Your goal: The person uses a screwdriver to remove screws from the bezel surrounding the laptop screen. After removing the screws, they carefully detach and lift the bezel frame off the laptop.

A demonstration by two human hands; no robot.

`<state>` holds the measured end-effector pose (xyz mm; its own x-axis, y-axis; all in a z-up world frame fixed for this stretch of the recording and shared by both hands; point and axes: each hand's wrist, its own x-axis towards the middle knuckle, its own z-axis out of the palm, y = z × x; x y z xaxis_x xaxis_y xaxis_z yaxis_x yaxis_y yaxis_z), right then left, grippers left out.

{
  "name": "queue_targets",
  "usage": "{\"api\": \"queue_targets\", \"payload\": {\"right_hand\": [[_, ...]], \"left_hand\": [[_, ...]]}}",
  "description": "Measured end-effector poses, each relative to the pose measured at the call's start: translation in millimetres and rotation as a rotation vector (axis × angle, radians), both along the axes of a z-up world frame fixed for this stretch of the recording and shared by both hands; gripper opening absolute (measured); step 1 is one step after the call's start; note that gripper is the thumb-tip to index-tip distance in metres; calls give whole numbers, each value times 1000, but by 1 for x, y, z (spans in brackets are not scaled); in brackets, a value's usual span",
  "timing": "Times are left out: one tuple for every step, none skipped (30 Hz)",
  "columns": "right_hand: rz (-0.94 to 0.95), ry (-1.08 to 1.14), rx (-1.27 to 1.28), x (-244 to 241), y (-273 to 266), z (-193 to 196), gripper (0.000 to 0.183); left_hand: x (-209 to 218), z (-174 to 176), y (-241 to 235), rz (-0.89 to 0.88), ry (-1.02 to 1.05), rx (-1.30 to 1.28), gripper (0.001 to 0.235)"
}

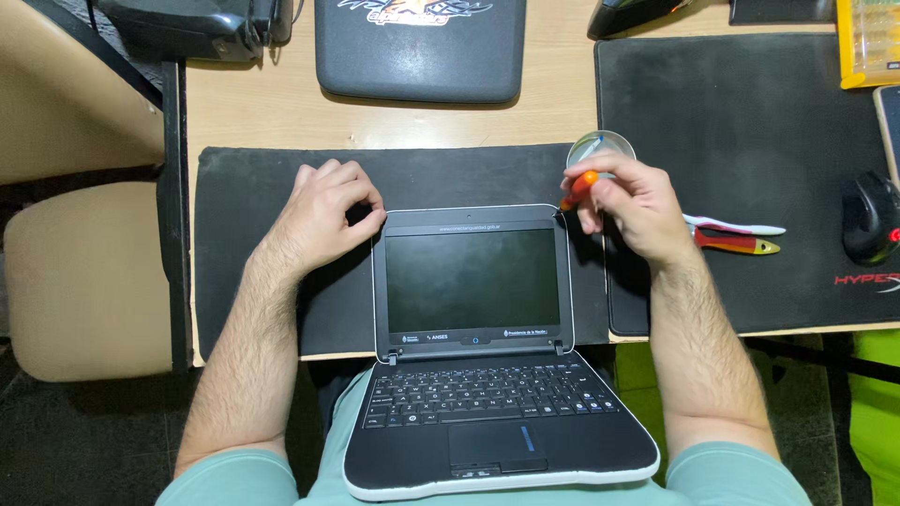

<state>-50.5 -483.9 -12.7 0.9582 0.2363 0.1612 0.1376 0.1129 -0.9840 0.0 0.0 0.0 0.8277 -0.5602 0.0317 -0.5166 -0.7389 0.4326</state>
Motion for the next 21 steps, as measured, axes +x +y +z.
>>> {"api": "queue_targets", "payload": {"right_hand": [[0,1,0,1,-1,-6,31],[4,17,30,2,-3,-11,41],[8,32,60,5,-4,-17,52],[9,31,60,4,-6,-17,52],[-12,13,13,5,-8,-16,44],[-34,-5,-34,6,-10,-15,42],[-32,-8,-34,5,-9,-13,42],[-28,-6,-53,5,-7,-10,32],[-24,-4,-72,3,-6,-7,28],[-23,-6,-72,2,-4,-6,28],[-5,50,-29,0,-3,-5,40],[14,105,15,-1,-1,-4,52],[12,105,15,1,-4,-6,52],[13,78,-7,3,-7,-9,53],[13,52,-30,5,-10,-11,61],[11,52,-30,5,-6,-9,61],[7,-2,-76,5,-3,-8,46],[2,-56,-122,5,1,-6,34],[1,-56,-121,4,2,-4,34],[-31,-73,-142,3,3,-2,36],[-65,-88,-164,2,4,0,37]], "left_hand": [[-1,0,0,0,1,0,16],[-1,0,-1,2,-6,3,16],[-2,1,-1,5,-14,7,16],[-3,3,-4,5,-16,7,16],[-4,5,-6,-18,-41,-23,7],[-4,8,-8,-42,-66,-54,13],[-4,4,-8,-41,-68,-53,13],[-5,0,-9,-43,-68,-69,12],[-5,-4,-10,-46,-67,-85,10],[-5,-5,-10,-45,-68,-85,10],[-4,-5,-10,-47,-61,-88,9],[-4,-5,-11,-48,-54,-92,8],[-4,-5,-11,-50,-55,-92,8],[-4,-5,-10,-45,-40,-99,9],[-4,-5,-11,-41,-24,-107,9],[-4,-5,-11,-43,-24,-107,9],[-4,-5,-11,-38,-20,-110,10],[-4,-5,-11,-32,-15,-112,10],[-4,-4,-11,-33,-15,-111,10],[-4,-4,-11,-27,-11,-111,11],[-5,-4,-11,-21,-4,-111,11]]}}
